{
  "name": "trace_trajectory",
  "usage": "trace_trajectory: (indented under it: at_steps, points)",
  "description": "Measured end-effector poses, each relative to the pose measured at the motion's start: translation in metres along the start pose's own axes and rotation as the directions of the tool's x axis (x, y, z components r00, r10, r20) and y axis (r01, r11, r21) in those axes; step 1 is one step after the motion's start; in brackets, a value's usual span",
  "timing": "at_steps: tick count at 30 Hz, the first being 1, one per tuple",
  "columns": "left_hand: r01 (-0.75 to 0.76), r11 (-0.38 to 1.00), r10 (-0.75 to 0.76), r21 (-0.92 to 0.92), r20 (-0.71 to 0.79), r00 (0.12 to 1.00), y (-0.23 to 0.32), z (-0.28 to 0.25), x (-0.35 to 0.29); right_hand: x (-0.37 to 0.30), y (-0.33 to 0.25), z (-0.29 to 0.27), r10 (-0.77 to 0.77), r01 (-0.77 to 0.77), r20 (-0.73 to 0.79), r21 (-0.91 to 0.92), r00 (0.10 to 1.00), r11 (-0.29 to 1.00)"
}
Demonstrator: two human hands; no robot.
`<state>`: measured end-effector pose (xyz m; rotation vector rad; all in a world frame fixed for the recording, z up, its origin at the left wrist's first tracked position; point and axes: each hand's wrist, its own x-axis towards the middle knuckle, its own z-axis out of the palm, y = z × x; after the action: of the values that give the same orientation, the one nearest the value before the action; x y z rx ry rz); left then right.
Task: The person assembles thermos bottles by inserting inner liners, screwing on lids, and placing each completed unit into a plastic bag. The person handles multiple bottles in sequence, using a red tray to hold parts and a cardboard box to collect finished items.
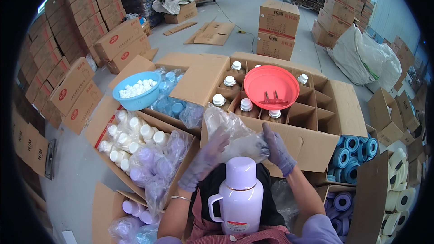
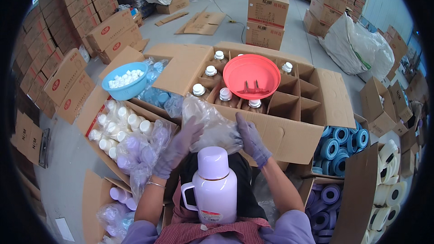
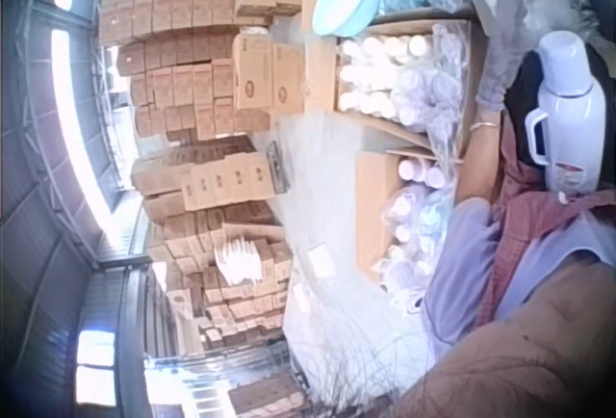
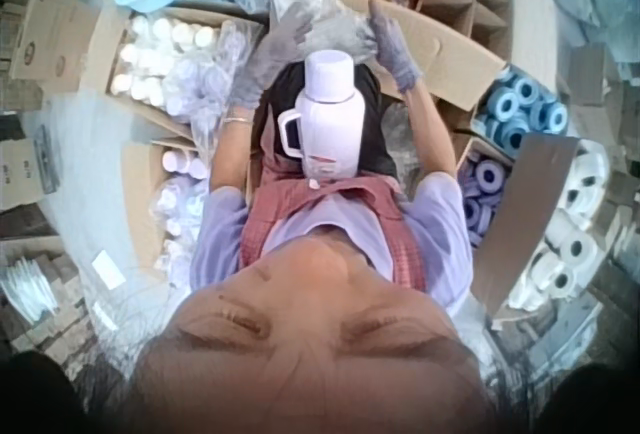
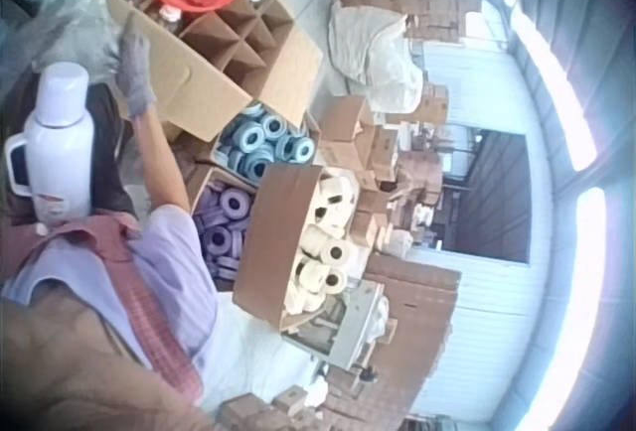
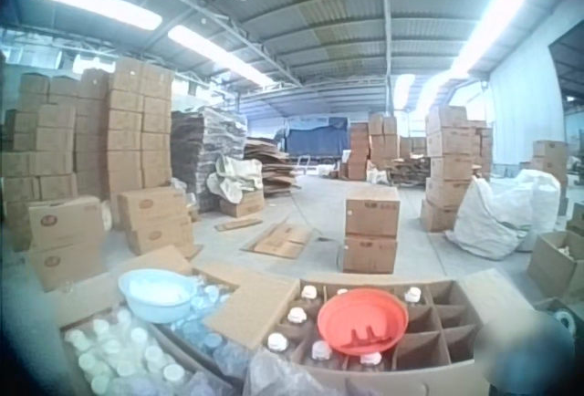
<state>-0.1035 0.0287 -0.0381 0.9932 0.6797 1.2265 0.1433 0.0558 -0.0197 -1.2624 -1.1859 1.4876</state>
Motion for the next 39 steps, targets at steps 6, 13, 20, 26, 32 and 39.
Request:
trace_trajectory:
  at_steps: [6, 13, 20, 26, 32, 39]
  points:
    - [-0.096, 0.789, 0.244, 0.607, -0.166, 0.956, -0.033, -0.036, 0.045, -0.011, -0.018, -0.005, 0.068, 0.023, 0.269, -0.320, 0.961, 0.947]
    - [-0.278, 0.229, 0.516, 0.933, 0.125, 0.847, 0.004, -0.010, -0.084, -0.092, 0.003, -0.026, -0.217, 0.279, 0.364, -0.126, 0.906, 0.952]
    - [-0.256, 0.287, 0.170, 0.923, 0.214, 0.962, -0.086, -0.040, -0.248, -0.187, 0.125, -0.017, -0.222, 0.700, 0.694, -0.543, 0.685, 0.463]
    - [0.266, 0.957, -0.240, 0.114, -0.199, 0.950, 0.006, -0.023, -0.206, -0.233, 0.163, -0.009, -0.032, 0.574, 0.606, -0.733, 0.795, 0.364]
    - [0.195, 0.763, -0.207, 0.617, -0.053, 0.977, -0.010, -0.087, -0.189, -0.212, 0.163, -0.008, -0.216, 0.738, 0.707, -0.661, 0.674, 0.138]
    - [-0.033, 0.981, 0.143, 0.193, -0.591, 0.794, -0.018, -0.109, -0.208, -0.003, -0.003, 0.087, -0.364, 0.912, 0.843, -0.406, 0.395, 0.050]
